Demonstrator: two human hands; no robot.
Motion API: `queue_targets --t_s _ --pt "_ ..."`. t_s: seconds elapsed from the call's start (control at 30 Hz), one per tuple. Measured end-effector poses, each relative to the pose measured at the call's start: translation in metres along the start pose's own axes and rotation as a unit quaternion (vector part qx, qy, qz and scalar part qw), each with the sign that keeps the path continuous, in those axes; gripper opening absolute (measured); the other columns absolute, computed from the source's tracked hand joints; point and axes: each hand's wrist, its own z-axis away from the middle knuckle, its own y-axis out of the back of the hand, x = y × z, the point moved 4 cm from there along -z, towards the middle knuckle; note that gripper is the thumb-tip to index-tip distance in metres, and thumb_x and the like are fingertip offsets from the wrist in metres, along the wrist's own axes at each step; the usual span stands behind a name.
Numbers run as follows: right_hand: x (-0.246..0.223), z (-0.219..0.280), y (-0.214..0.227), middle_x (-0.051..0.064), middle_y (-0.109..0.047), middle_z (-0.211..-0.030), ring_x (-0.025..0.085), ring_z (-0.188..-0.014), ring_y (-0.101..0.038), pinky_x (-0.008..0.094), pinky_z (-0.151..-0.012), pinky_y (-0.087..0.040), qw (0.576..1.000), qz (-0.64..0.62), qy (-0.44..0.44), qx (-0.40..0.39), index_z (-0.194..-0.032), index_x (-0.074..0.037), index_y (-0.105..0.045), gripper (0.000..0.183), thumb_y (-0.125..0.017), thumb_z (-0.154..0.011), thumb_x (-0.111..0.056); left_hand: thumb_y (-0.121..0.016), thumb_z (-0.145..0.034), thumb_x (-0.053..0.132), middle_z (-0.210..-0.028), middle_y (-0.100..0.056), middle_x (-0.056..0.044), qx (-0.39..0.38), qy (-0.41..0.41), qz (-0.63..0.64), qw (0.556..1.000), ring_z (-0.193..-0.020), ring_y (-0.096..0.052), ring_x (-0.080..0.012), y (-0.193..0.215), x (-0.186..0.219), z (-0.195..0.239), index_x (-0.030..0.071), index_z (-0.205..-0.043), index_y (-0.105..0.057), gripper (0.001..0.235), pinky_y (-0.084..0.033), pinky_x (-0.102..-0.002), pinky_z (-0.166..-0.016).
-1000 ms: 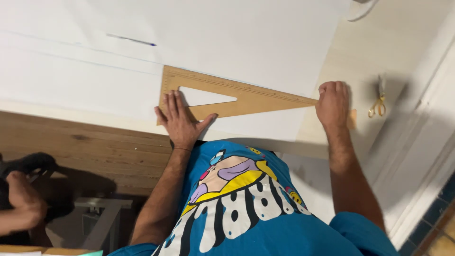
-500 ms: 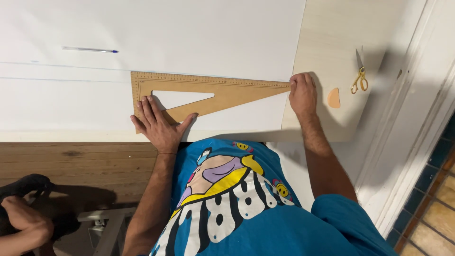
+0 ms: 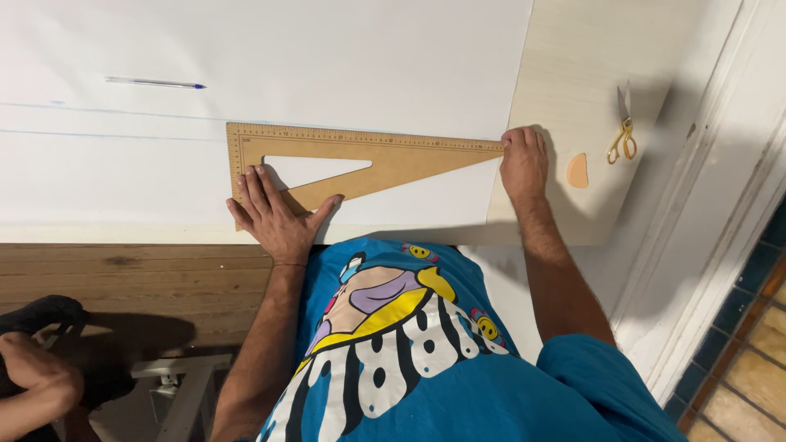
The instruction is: Marking parallel lines on a large sheet of material using a triangle ruler and a pen.
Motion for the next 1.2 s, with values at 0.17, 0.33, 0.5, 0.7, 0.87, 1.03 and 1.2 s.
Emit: queue_targets --t_s 0.17,0.33,0.5,0.7,0.87,1.03,1.2 --pt "-0.006 -0.003 -0.006 0.007 -0.053 -0.097 0.031 -0.1 -0.056 0.042 -0.091 -0.046 1.0 0.003 -0.004 0.006 -0.1 -0.011 -0.058 0.011 -0.067 -0.097 -0.005 -0.068 -0.071 0.099 -0.163 -0.04 -0.018 0.003 0.006 -0.004 1.0 -0.153 -0.032 -0.0363 -0.002 0.0 -0.001 0.003 -0.157 -0.048 0.131 -0.017 -0.059 -0.122" --pt "-0.04 -0.011 -0.009 0.003 -0.053 -0.096 0.023 -0.101 -0.054 0.037 -0.093 -0.043 0.999 0.003 -0.019 -0.038 -0.102 -0.011 -0.06 0.012 -0.056 -0.101 0.0 -0.064 -0.071 0.1 -0.161 -0.043 -0.018 0.015 0.002 -0.018 1.0 -0.151 -0.036 -0.0358 -0.001 0.001 -0.001 0.004 -0.156 -0.049 0.129 -0.022 -0.059 -0.119" --pt "-0.083 -0.018 -0.024 0.008 -0.053 -0.091 0.03 -0.095 -0.057 0.041 -0.089 -0.046 0.997 -0.063 0.039 0.007 -0.1 -0.008 -0.059 0.009 -0.061 -0.098 0.0 -0.06 -0.072 0.102 -0.16 -0.045 -0.017 0.027 -0.001 -0.036 0.999 -0.15 -0.039 -0.0346 0.0 0.003 -0.002 0.005 -0.156 -0.05 0.129 -0.028 -0.057 -0.116" --pt "-0.03 -0.023 0.029 0.015 -0.06 -0.098 0.038 -0.094 -0.06 0.046 -0.09 -0.049 0.989 -0.133 -0.022 0.068 -0.109 -0.004 -0.068 0.017 -0.071 -0.094 0.005 -0.061 -0.072 0.101 -0.159 -0.047 -0.019 0.04 -0.014 -0.026 0.999 -0.149 -0.039 -0.0366 -0.001 0.001 -0.001 0.002 -0.154 -0.052 0.129 -0.023 -0.058 -0.118" --pt "0.033 -0.017 -0.003 0.01 -0.069 -0.094 0.033 -0.093 -0.067 0.045 -0.089 -0.053 0.986 -0.133 -0.095 -0.032 -0.109 -0.011 -0.073 0.017 -0.08 -0.094 -0.012 -0.064 -0.073 0.1 -0.16 -0.045 -0.019 0.031 -0.015 -0.023 0.999 -0.15 -0.038 -0.0369 -0.002 0.0 0.001 0.001 -0.155 -0.051 0.129 -0.021 -0.059 -0.119" --pt "0.019 -0.029 -0.021 0.002 -0.073 -0.086 0.024 -0.086 -0.071 0.039 -0.083 -0.057 0.975 -0.145 -0.144 -0.085 -0.103 -0.02 -0.078 0.015 -0.085 -0.091 -0.026 -0.062 -0.073 0.101 -0.161 -0.044 -0.019 0.03 -0.008 -0.021 0.999 -0.151 -0.036 -0.0359 -0.003 0.0 0.0 0.002 -0.156 -0.05 0.13 -0.019 -0.058 -0.12" --pt "0.005 -0.034 -0.017 0.003 -0.077 -0.086 0.033 -0.089 -0.074 0.046 -0.08 -0.059 0.948 -0.092 -0.256 -0.166 -0.096 -0.023 -0.081 0.021 -0.079 -0.089 -0.042 -0.065 -0.073 0.099 -0.161 -0.043 -0.019 0.015 -0.003 -0.011 1.0 -0.152 -0.034 -0.0366 -0.003 -0.002 0.0 0.002 -0.156 -0.049 0.129 -0.021 -0.06 -0.118"
